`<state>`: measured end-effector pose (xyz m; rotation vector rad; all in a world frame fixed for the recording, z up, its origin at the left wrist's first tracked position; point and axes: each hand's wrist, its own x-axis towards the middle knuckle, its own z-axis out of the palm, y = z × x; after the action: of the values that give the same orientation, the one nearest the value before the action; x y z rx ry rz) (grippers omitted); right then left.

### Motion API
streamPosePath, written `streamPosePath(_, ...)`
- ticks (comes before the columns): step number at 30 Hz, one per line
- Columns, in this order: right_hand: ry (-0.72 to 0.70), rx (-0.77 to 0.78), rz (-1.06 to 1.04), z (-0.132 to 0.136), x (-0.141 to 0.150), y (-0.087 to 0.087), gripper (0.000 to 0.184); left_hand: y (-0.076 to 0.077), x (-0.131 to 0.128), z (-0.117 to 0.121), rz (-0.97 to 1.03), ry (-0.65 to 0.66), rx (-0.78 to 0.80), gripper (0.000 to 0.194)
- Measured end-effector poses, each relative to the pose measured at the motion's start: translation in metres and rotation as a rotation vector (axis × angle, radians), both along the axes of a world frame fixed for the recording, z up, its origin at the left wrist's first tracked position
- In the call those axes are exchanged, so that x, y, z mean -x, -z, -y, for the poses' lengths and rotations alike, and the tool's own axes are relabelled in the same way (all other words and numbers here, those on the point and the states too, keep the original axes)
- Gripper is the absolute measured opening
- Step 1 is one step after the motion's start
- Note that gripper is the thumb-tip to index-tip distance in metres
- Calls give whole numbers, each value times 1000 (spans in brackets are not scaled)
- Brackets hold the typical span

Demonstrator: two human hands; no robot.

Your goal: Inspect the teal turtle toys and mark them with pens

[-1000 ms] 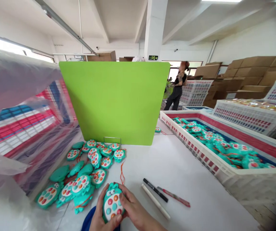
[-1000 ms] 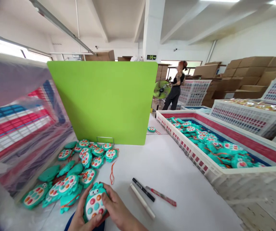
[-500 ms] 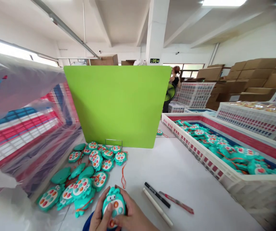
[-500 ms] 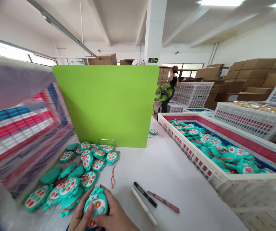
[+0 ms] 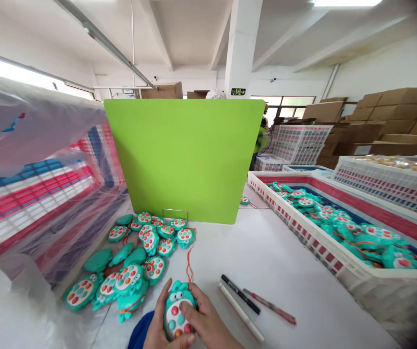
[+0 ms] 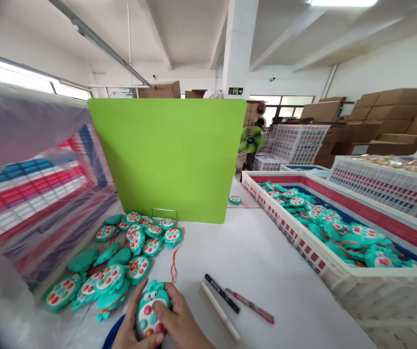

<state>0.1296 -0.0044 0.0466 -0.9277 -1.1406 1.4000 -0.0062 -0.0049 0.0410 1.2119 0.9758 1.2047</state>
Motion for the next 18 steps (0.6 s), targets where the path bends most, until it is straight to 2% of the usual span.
streamPosePath(3, -32, 34, -27, 1, -1, 0, 49, 0, 0, 0, -107, -40, 11, 88)
streamPosePath(8, -83, 102, -38, 0, -3, -6, 58, -1, 0, 2, 7, -31, -26, 85)
streamPosePath(12, -172, 137, -5, 1, -1, -8, 68, -4, 3, 0, 3, -146, -29, 65)
streamPosePath(14, -125, 12, 125, 2, -2, -7, 65, -6, 4, -2, 5, -220, 6, 63)
streamPosePath(16, -62, -220, 356, 1, -3, -5, 66, -9, 5, -4, -6, -292, 32, 64)
streamPosePath(18, -86, -424, 571, -1, -4, -3, 74, -9, 5, -5, -13, -325, 52, 64)
